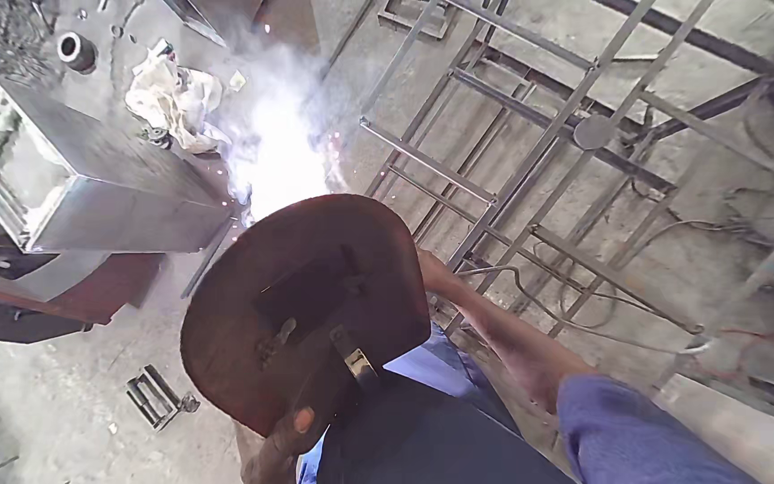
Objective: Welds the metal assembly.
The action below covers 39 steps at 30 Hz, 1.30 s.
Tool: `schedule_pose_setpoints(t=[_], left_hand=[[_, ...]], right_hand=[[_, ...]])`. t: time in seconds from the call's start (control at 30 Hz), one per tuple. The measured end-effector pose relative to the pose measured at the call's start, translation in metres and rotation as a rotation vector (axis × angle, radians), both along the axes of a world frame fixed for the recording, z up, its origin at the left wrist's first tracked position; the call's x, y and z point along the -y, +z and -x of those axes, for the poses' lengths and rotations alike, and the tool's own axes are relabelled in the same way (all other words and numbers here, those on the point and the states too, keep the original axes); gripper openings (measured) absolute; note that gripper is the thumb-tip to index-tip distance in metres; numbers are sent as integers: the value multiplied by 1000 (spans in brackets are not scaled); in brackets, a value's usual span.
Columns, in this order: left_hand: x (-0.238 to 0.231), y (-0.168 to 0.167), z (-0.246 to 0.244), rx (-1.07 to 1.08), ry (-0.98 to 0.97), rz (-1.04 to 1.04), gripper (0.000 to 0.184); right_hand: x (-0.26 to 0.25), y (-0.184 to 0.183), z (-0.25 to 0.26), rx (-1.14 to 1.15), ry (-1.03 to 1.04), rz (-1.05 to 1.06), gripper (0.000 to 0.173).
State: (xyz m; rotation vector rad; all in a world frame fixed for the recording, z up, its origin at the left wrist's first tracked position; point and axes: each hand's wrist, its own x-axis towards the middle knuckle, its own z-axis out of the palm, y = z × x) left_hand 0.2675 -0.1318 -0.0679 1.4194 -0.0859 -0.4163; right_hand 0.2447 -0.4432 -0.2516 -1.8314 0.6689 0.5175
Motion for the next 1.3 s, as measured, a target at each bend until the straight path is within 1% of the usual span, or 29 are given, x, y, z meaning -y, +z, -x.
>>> schedule_pose_setpoints(t=[0.1,0.17,0.23,0.33,0.47,0.63,0.7,0.77,0.83,0.9,0.97,1.0,1.03,1.1,1.13,1.2,1.3], left_hand=[[1,1,0,28,-18,-10,61],[0,0,-1,32,-30,2,61],[0,1,1,4,-13,-5,62],[1,4,3,-15,16,-32,63],[1,5,3,-3,3,-29,62],[1,3,4,8,2,-13,64],[2,6,6,-13,26,-47,68],[2,5,5,5,21,-45,66],[-7,-5,5,78,-22,-28,63],[-18,-11,4,140,-75,-16,60],[-15,-8,6,70,-39,-5,60],[-10,-5,7,22,4,-18,67],[-6,-4,8,4,30,-22,70],[0,1,8,6,32,-35,67],[2,4,8,3,27,-29,64],[5,6,7,8,8,-16,60],[5,5,4,32,-22,-15,58]], right_hand=[[0,-4,-2,-7,26,46,89],[2,3,-2,-15,8,13,93],[2,-1,-1,-36,-15,-15,96],[3,1,-1,-39,-20,-44,96],[2,-13,-4,-16,2,-22,95],[3,-10,-4,10,16,-16,89],[3,-9,-4,2,22,-11,93],[3,-1,-2,23,-3,-10,95],[3,15,0,17,-42,-19,91],[3,21,-1,-7,-23,-6,86],[2,21,0,-4,-14,-8,78],[2,13,1,17,-14,7,80],[3,11,1,29,-12,5,82],[4,12,-1,23,4,-11,86],[4,5,-2,35,16,5,80],[4,-4,-3,20,28,10,84],[3,-5,-5,-37,26,-9,92]])
